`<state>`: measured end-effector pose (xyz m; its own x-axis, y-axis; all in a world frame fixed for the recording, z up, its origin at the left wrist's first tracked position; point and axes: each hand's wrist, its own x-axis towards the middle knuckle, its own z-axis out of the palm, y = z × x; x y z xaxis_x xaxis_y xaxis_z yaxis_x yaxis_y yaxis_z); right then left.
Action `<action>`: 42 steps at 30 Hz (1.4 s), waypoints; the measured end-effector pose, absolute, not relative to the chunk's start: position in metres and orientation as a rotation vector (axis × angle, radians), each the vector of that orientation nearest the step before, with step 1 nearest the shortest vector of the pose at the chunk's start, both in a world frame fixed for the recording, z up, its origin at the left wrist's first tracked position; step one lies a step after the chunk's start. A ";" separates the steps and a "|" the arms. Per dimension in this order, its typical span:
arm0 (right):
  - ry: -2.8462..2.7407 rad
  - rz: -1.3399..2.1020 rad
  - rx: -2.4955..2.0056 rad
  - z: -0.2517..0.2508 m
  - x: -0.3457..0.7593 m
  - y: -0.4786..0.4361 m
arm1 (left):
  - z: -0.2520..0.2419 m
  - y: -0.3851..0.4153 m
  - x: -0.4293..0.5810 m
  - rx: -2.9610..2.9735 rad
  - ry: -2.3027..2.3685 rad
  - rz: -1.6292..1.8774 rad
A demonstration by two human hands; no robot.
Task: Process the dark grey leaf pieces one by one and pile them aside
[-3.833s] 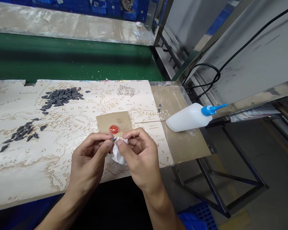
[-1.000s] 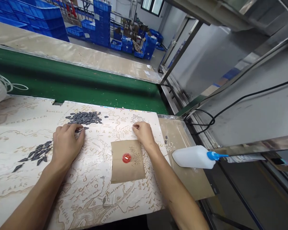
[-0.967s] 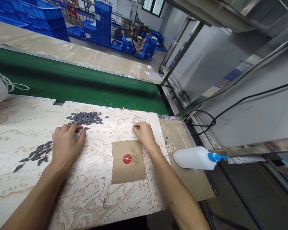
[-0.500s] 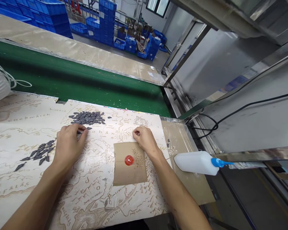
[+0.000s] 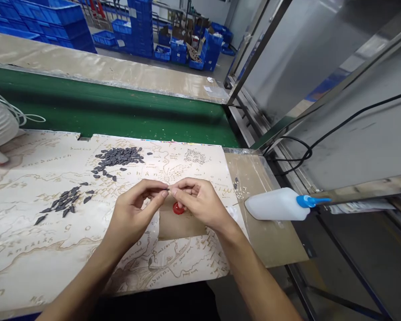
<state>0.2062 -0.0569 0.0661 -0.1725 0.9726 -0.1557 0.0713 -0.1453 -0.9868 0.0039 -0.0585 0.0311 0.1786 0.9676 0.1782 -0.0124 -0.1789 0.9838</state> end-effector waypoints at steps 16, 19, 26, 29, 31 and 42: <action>-1.153 1.481 -1.177 0.058 0.214 -0.104 | 0.035 -0.112 0.034 1.546 1.170 1.313; -1.177 1.429 -1.188 0.058 0.216 -0.109 | 0.037 -0.119 0.040 1.329 1.171 1.300; -1.270 1.286 -1.142 0.055 0.222 -0.118 | 0.047 -0.116 0.038 1.000 1.007 1.062; -1.316 1.195 -1.098 0.056 0.222 -0.122 | 0.052 -0.115 0.036 0.939 0.928 0.989; -1.374 1.135 -1.079 0.057 0.223 -0.125 | 0.054 -0.114 0.035 0.908 0.880 0.923; -1.460 0.841 -1.412 0.021 0.239 -0.116 | 0.013 -0.118 0.000 0.964 0.966 0.864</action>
